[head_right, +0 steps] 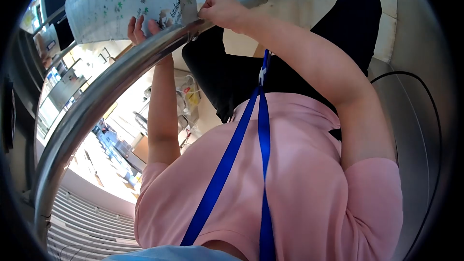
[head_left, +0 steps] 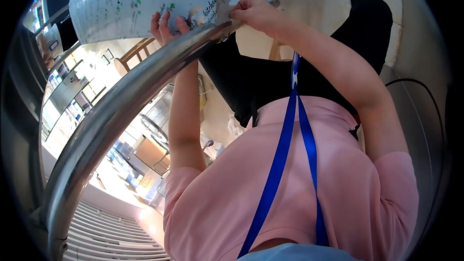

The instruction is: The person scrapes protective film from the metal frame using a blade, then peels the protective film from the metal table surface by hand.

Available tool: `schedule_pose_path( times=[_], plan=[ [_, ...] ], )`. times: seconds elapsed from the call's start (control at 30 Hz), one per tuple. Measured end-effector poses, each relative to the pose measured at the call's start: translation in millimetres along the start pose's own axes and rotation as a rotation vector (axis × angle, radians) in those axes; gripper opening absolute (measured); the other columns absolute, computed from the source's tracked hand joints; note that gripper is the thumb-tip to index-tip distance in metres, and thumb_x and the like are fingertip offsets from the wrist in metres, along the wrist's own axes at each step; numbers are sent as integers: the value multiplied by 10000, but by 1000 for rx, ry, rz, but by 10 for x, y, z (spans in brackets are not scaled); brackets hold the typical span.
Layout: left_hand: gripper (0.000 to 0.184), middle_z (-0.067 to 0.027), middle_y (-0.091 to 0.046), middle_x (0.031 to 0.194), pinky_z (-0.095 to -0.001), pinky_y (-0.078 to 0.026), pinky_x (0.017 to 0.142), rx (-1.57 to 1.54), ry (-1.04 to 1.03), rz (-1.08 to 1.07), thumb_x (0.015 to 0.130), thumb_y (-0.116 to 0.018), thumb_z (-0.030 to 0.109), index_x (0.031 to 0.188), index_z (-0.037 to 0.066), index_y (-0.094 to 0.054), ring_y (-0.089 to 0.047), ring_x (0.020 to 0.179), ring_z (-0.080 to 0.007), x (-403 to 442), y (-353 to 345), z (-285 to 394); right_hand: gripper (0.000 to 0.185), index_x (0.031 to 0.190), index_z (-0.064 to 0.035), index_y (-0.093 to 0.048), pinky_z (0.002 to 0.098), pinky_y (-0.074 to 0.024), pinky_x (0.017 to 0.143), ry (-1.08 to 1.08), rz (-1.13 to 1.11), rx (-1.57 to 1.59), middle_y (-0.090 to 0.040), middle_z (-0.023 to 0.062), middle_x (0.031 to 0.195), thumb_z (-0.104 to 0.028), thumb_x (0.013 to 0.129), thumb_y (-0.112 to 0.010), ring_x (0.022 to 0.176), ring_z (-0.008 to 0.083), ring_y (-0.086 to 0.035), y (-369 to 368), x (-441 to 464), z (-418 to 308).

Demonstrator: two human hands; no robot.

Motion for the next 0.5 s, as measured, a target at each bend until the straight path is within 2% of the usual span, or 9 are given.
schedule_pose_path(
  times=[0.13, 0.23, 0.33, 0.43, 0.5],
  plan=[
    [272, -194, -474, 1086, -420, -410, 838, 39, -8, 76, 760, -575, 185, 931, -26, -564, -477, 1006, -318, 27, 21, 55, 178, 835, 12, -614, 229, -377, 557, 36, -9, 119, -551, 31, 701, -160, 800, -583, 628, 89, -469, 20, -94, -121],
    [275, -197, -482, 1076, -421, -420, 823, 49, -21, 91, 744, -579, 182, 920, -29, -569, -488, 989, -322, 26, 16, 36, 188, 838, 14, -617, 226, -385, 559, 32, 110, 133, -550, 30, 686, -167, 799, -588, 616, 93, -473, 148, -47, -3],
    [277, -205, -483, 1073, -426, -421, 820, 41, -4, 89, 740, -581, 184, 917, -28, -570, -489, 986, -326, 34, 12, 49, 197, 865, 20, -621, 222, -396, 569, 41, 108, 94, -551, 31, 676, -162, 795, -598, 610, 95, -478, 99, -110, 37],
    [271, -206, -400, 1172, -428, -392, 871, 10, -5, 20, 767, -570, 142, 990, -9, -539, -431, 1066, -336, 9, -13, 20, 203, 886, 30, -623, 219, -405, 582, -58, 33, 199, -555, 36, 680, -144, 782, -614, 618, 98, -487, -9, -102, 97],
    [270, -206, -403, 1170, -430, -390, 874, 7, -13, 15, 765, -566, 141, 990, -8, -540, -430, 1069, -337, 7, -2, 17, 198, 876, 39, -623, 218, -404, 573, -56, 61, 180, -553, 37, 674, -128, 770, -623, 614, 100, -487, -33, -121, 49]
  ],
)
Point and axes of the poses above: each hand's wrist, its own x-axis towards the middle knuckle, its own y-axis out of the back of the hand, z = x × y, the point moved 8 cm from there along x, towards the middle knuckle
